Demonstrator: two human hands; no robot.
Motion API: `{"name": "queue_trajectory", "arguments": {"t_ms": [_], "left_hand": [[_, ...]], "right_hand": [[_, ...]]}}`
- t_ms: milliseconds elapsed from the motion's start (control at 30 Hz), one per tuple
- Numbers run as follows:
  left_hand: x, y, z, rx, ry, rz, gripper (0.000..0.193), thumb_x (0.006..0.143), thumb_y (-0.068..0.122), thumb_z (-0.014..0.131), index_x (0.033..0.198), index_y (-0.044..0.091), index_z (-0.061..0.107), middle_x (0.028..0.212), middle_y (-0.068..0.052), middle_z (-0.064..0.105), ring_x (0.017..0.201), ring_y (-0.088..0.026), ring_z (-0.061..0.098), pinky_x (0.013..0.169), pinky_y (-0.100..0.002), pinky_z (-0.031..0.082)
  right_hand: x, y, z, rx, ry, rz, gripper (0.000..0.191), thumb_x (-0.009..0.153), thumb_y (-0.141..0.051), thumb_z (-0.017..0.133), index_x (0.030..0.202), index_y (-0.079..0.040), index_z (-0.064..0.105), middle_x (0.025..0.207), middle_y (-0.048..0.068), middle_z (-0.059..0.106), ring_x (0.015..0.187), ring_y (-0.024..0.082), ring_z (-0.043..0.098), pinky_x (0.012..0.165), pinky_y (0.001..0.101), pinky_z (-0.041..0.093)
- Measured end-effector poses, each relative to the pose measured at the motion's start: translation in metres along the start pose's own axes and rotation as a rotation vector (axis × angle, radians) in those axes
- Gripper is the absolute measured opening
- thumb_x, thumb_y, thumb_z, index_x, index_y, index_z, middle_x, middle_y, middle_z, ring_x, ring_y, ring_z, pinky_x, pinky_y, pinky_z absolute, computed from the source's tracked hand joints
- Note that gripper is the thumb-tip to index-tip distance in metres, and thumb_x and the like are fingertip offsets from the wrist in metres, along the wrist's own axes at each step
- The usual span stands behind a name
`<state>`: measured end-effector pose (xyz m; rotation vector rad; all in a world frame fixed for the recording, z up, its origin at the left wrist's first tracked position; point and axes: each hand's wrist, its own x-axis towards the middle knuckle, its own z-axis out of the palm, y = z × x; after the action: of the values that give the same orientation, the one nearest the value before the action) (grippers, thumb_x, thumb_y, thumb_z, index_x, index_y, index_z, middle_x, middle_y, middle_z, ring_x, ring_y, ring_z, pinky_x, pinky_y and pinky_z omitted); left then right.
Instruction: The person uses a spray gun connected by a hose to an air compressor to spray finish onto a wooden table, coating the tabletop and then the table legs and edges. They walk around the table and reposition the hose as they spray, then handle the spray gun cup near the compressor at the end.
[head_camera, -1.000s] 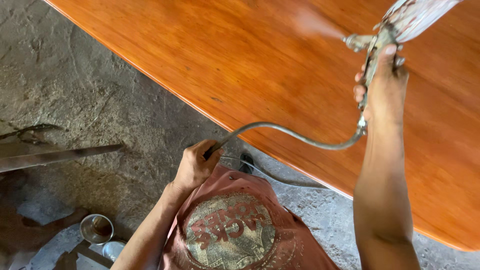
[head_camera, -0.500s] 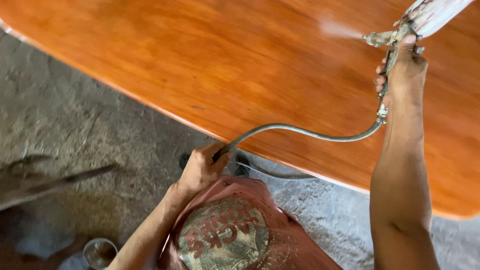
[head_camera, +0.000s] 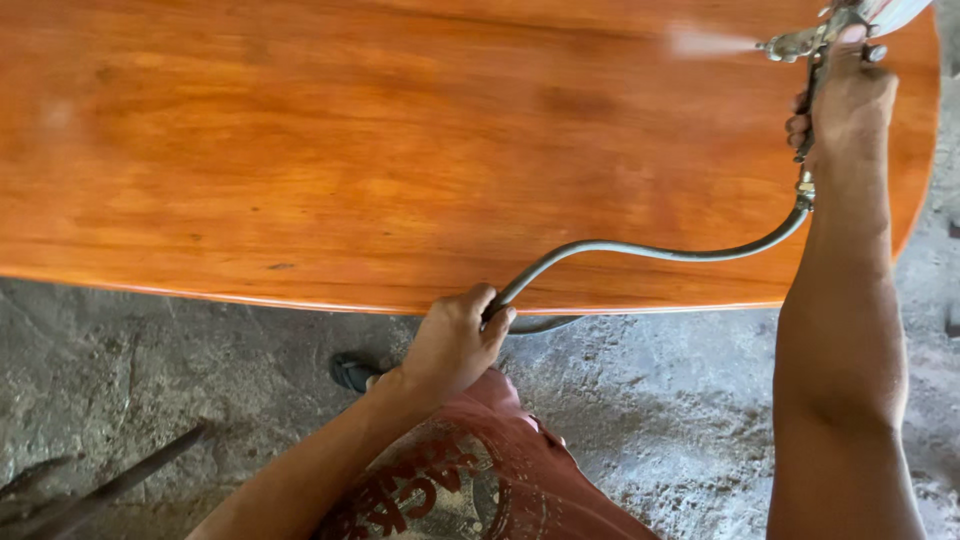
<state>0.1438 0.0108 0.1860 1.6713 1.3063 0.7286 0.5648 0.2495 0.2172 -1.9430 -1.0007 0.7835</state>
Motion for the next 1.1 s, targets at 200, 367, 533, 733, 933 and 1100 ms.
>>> {"name": "queue_trajectory", "arguments": {"t_ms": [200, 367, 533, 733, 933, 1100], "left_hand": [[0.020, 0.031, 0.042, -0.037, 0.001, 0.101, 0.025, 0.095, 0.014, 0.069, 0.079, 0.001, 0.056, 0.056, -0.014, 0.058, 0.041, -0.024, 0.054, 0.039, -0.041, 0.040], [0.028, 0.055, 0.062, -0.077, -0.108, 0.046, 0.025, 0.095, 0.017, 0.071, 0.083, -0.001, 0.057, 0.057, -0.016, 0.059, 0.042, -0.027, 0.055, 0.041, -0.043, 0.042], [0.035, 0.074, 0.070, -0.145, -0.246, 0.029, 0.022, 0.097, 0.018, 0.068, 0.092, -0.002, 0.062, 0.061, -0.012, 0.063, 0.042, -0.021, 0.056, 0.038, -0.040, 0.043], [0.038, 0.085, 0.076, -0.242, -0.330, 0.091, 0.023, 0.097, 0.016, 0.069, 0.103, -0.006, 0.064, 0.066, -0.016, 0.069, 0.044, -0.014, 0.059, 0.039, -0.032, 0.043], [0.035, 0.080, 0.086, -0.174, -0.448, -0.176, 0.024, 0.095, 0.015, 0.065, 0.108, -0.005, 0.064, 0.084, -0.019, 0.074, 0.044, -0.016, 0.060, 0.034, -0.033, 0.046], [0.032, 0.068, 0.083, -0.231, -0.380, -0.086, 0.022, 0.095, 0.014, 0.067, 0.107, -0.005, 0.065, 0.083, -0.018, 0.075, 0.054, -0.012, 0.067, 0.042, -0.029, 0.053]], "right_hand": [[0.032, 0.028, -0.065, 0.032, 0.062, -0.028, 0.047, 0.115, -0.054, 0.038, 0.099, -0.014, 0.058, 0.067, 0.001, 0.055, 0.047, 0.011, 0.050, 0.041, 0.0299, 0.042], [0.055, 0.052, -0.112, 0.088, 0.141, -0.012, 0.053, 0.117, -0.058, 0.037, 0.095, -0.013, 0.053, 0.066, 0.001, 0.049, 0.048, 0.012, 0.044, 0.044, 0.0299, 0.039], [0.074, 0.078, -0.145, 0.087, 0.184, 0.110, 0.054, 0.115, -0.060, 0.034, 0.094, -0.014, 0.052, 0.068, -0.001, 0.049, 0.049, 0.011, 0.044, 0.044, 0.0286, 0.040], [0.079, 0.101, -0.178, 0.041, 0.206, 0.128, 0.055, 0.117, -0.060, 0.036, 0.096, -0.012, 0.054, 0.070, 0.001, 0.051, 0.050, 0.011, 0.046, 0.044, 0.0293, 0.040], [0.021, 0.087, -0.187, -0.041, 0.225, 0.069, 0.057, 0.119, -0.060, 0.037, 0.099, -0.010, 0.057, 0.073, 0.002, 0.053, 0.051, 0.011, 0.047, 0.044, 0.0300, 0.041], [-0.068, 0.057, -0.163, -0.015, 0.142, 0.000, 0.057, 0.124, -0.058, 0.041, 0.103, -0.007, 0.058, 0.078, 0.006, 0.056, 0.056, 0.011, 0.052, 0.048, 0.0303, 0.044]]}}
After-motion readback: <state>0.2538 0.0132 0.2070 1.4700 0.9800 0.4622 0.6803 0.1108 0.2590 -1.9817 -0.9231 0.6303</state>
